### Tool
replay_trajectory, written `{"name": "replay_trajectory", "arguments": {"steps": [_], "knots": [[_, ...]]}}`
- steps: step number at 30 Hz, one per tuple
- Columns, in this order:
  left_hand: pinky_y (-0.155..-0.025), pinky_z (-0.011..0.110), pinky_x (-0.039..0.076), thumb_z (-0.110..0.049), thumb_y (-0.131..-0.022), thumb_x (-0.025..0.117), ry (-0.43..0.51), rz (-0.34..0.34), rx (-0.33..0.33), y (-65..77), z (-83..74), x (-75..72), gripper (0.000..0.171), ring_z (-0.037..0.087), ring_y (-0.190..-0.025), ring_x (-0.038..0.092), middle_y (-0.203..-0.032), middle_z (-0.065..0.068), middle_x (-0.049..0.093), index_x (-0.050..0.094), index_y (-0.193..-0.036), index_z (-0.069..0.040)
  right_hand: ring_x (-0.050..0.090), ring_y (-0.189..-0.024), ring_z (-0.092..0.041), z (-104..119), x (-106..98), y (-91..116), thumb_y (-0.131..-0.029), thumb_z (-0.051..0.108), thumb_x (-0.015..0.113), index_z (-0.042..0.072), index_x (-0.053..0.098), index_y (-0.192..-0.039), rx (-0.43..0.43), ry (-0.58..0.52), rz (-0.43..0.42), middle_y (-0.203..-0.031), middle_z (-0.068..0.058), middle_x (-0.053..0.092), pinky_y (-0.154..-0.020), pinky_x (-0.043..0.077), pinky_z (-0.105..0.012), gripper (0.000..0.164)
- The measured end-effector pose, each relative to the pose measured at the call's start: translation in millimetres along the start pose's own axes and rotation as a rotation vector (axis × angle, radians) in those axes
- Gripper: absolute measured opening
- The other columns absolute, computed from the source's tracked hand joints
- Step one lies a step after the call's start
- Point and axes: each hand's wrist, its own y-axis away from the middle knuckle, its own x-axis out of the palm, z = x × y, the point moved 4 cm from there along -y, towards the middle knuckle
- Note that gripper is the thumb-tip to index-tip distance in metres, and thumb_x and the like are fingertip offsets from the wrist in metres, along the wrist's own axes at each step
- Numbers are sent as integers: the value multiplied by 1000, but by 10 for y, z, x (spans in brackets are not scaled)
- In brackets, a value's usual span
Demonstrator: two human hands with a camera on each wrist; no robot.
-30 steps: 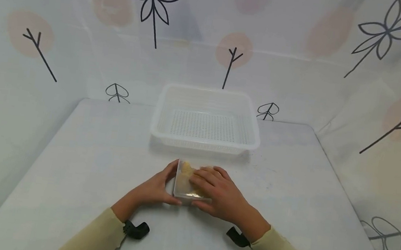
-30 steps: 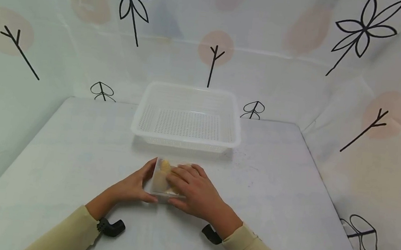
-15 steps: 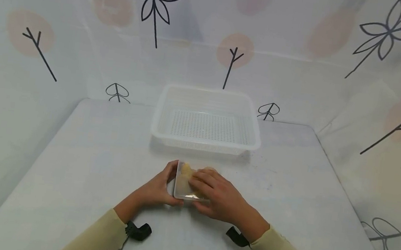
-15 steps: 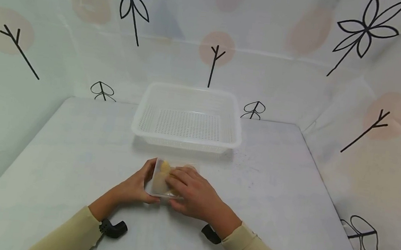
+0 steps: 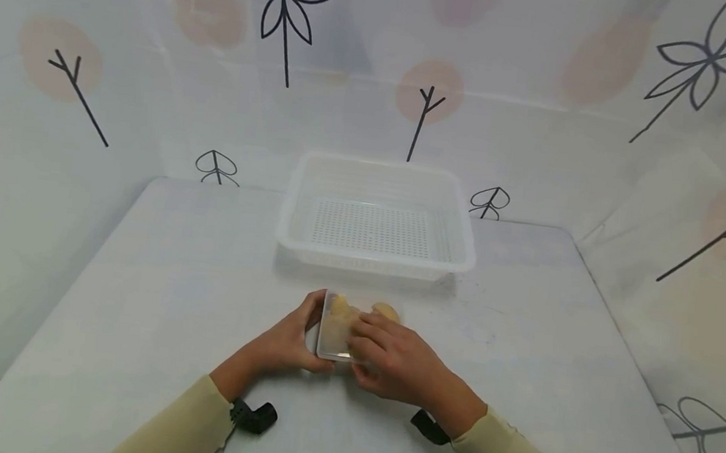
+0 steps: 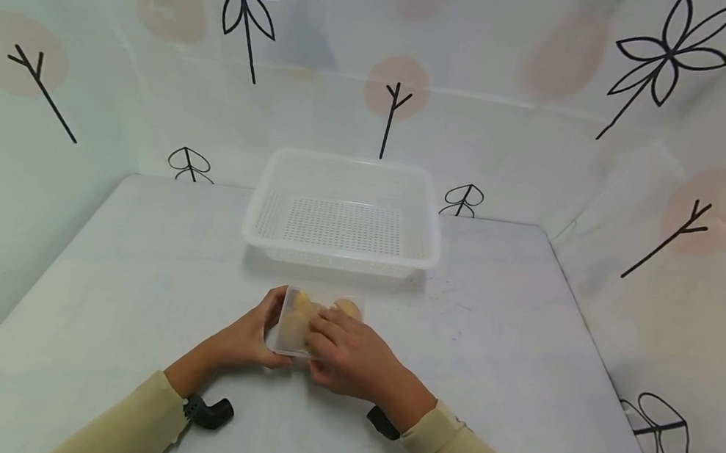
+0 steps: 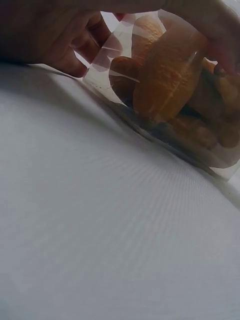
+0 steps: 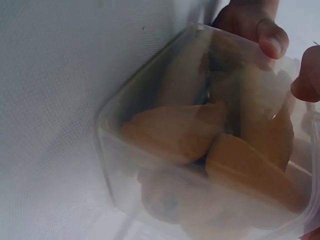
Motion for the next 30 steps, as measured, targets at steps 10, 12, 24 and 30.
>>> {"name": "replay_trajectory", "arguments": {"steps": [10,12,24,30], "knots": [[-116,22,30,-13,-67,88,-19,-11,-17,-14,-15,-11,105,20,-144,31,-149,7,37,19,-147,-14,71,-95,-22,25,-21,-1,-76,14,61,8,66,-86,-87,84,-67,-97,-9,73,-89,58,-34,13],[-116,21,29,-12,-67,88,-14,-11,-19,-10,-14,-7,106,20,-145,31,-149,7,37,19,-147,-14,72,-93,-21,29,-37,-8,-80,15,56,8,65,-85,-112,101,-93,-95,-8,73,-87,59,-33,13],[-116,18,27,-15,-67,88,-52,-17,-6,7,15,-22,108,19,-146,28,-151,5,35,18,-149,-15,73,-81,-15,-96,-241,-172,-84,18,61,4,68,-89,-93,6,-141,-90,-7,75,-70,61,-26,16],[-119,25,25,-17,-68,88,-52,-7,-29,-3,7,-17,108,14,-147,26,-153,-1,33,17,-149,-21,72,-78,-15,-184,-285,-209,-78,14,68,4,67,-91,-49,-43,-126,-91,-7,74,-67,61,-24,17]]}}
